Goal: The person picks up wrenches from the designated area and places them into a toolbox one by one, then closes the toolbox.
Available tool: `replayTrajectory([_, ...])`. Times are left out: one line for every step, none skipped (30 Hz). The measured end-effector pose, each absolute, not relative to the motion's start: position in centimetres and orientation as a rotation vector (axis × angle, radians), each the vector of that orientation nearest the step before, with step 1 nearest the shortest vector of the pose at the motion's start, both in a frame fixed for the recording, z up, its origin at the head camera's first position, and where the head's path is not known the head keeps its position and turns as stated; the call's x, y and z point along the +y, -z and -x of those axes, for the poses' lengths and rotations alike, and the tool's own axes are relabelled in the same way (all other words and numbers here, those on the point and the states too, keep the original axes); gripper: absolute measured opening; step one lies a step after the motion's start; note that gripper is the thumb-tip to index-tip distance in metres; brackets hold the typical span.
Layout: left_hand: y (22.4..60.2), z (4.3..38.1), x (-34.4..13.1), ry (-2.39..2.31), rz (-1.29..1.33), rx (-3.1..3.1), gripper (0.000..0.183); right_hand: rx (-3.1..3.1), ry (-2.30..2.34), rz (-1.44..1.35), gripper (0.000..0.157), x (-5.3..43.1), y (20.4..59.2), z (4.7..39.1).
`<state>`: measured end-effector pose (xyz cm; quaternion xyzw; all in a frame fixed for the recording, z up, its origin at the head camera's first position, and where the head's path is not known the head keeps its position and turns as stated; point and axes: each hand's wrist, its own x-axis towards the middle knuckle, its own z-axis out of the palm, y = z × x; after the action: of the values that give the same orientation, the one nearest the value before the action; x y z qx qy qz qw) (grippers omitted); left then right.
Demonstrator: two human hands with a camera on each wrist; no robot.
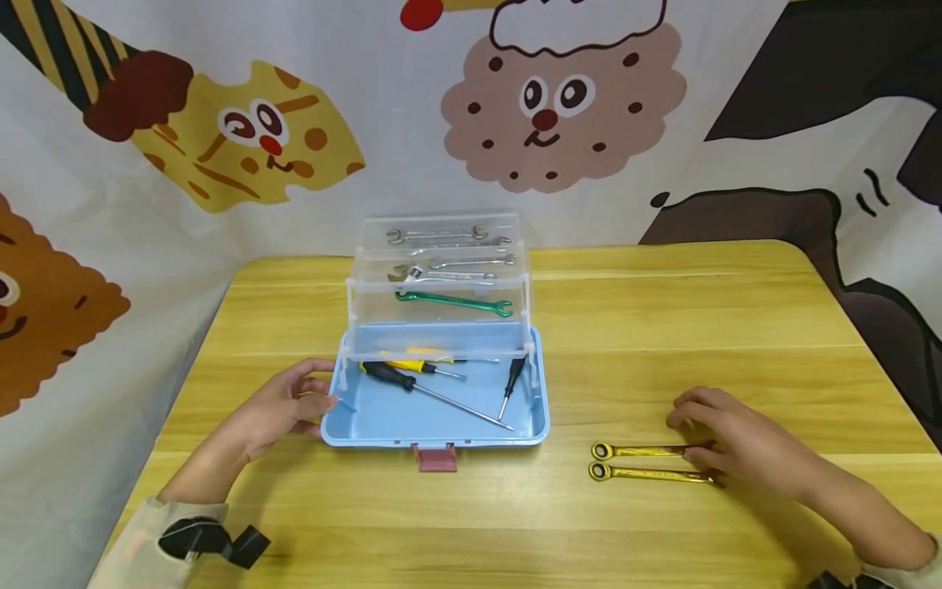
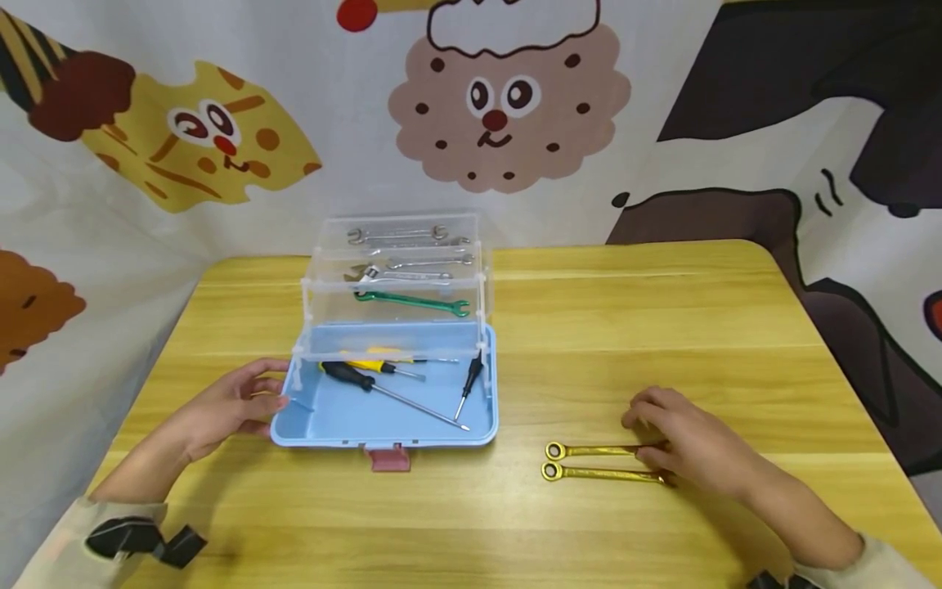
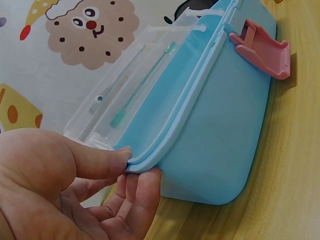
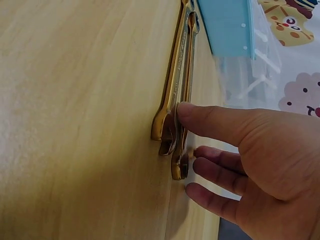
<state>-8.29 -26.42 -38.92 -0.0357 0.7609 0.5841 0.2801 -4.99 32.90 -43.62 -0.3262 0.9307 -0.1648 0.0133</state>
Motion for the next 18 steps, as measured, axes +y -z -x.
replayTrajectory([38.93, 8.29, -26.41, -1.565, 0.097, 2.04, 0.06, 2.888, 0.539, 1.017, 0.042, 32.9, 43.65, 5.03])
replayTrajectory([38.92, 8.29, -26.41, -1.565, 0.097, 2.04, 0.06, 2.877, 0.562, 1.013, 0.041, 32.89, 43.68, 5.07])
replayTrajectory([38.92, 8.29, -26.41, -1.565, 0.097, 2.04, 0.06, 2.863, 0.581, 1.002, 0.04, 32.91, 43.68, 5.09])
replayTrajectory([38.92, 8.3, -26.4, -1.564, 0.097, 2.041, 0.06, 2.851, 0.592, 0.988, 0.039, 32.92, 43.66, 5.14])
replayTrajectory([38.92, 8.32, -26.41, -1.564, 0.097, 2.041, 0.06, 2.842, 0.597, 0.975, 0.038, 32.94, 43.66, 5.17])
replayTrajectory([38.93, 8.34, -26.41, -1.565, 0.095, 2.041, 0.06, 2.83, 0.6, 0.961, 0.037, 32.96, 43.66, 5.2])
replayTrajectory([38.93, 8.36, -26.41, -1.565, 0.093, 2.042, 0.06, 2.824, 0.6, 0.952, 0.036, 32.98, 43.68, 5.23])
replayTrajectory([38.94, 8.38, -26.42, -1.566, 0.09, 2.041, 0.06, 2.821, 0.594, 0.954, 0.036, 33.01, 43.72, 5.25])
replayTrajectory([38.95, 8.39, -26.42, -1.567, 0.089, 2.04, 0.06, 2.816, 0.593, 0.96, 0.036, 33.04, 43.77, 5.27])
replayTrajectory([38.96, 8.41, -26.42, -1.568, 0.088, 2.04, 0.06, 2.81, 0.593, 0.978, 0.035, 33.09, 43.86, 5.32])
replayTrajectory([38.97, 8.41, -26.43, -1.569, 0.089, 2.038, 0.06, 2.805, 0.595, 1.001, 0.035, 33.14, 43.96, 5.35])
replayTrajectory([38.98, 8.41, -26.43, -1.569, 0.091, 2.037, 0.06, 2.799, 0.597, 1.026, 0.036, 33.19, 44.04, 5.39])
replayTrajectory([38.99, 8.41, -26.43, -1.569, 0.093, 2.037, 0.06, 2.795, 0.598, 1.053, 0.036, 33.24, 44.12, 5.43])
replayTrajectory([39.01, 8.4, -26.43, -1.569, 0.095, 2.037, 0.06, 2.785, 0.604, 1.081, 0.037, 33.3, 44.2, 5.46])
replayTrajectory([39.03, 8.39, -26.43, -1.569, 0.098, 2.038, 0.06, 2.772, 0.618, 1.103, 0.037, 33.37, 44.24, 5.5])
replayTrajectory([39.05, 8.38, -26.44, -1.567, 0.099, 2.04, 0.059, 2.753, 0.637, 1.123, 0.037, 33.46, 44.28, 5.53])
replayTrajectory([39.06, 8.36, -26.44, -1.566, 0.1, 2.041, 0.059, 2.725, 0.674, 1.136, 0.036, 33.53, 44.27, 5.56])
replayTrajectory([39.08, 8.35, -26.45, -1.567, 0.101, 2.041, 0.059, 2.672, 0.735, 1.132, 0.034, 33.61, 44.24, 5.6])
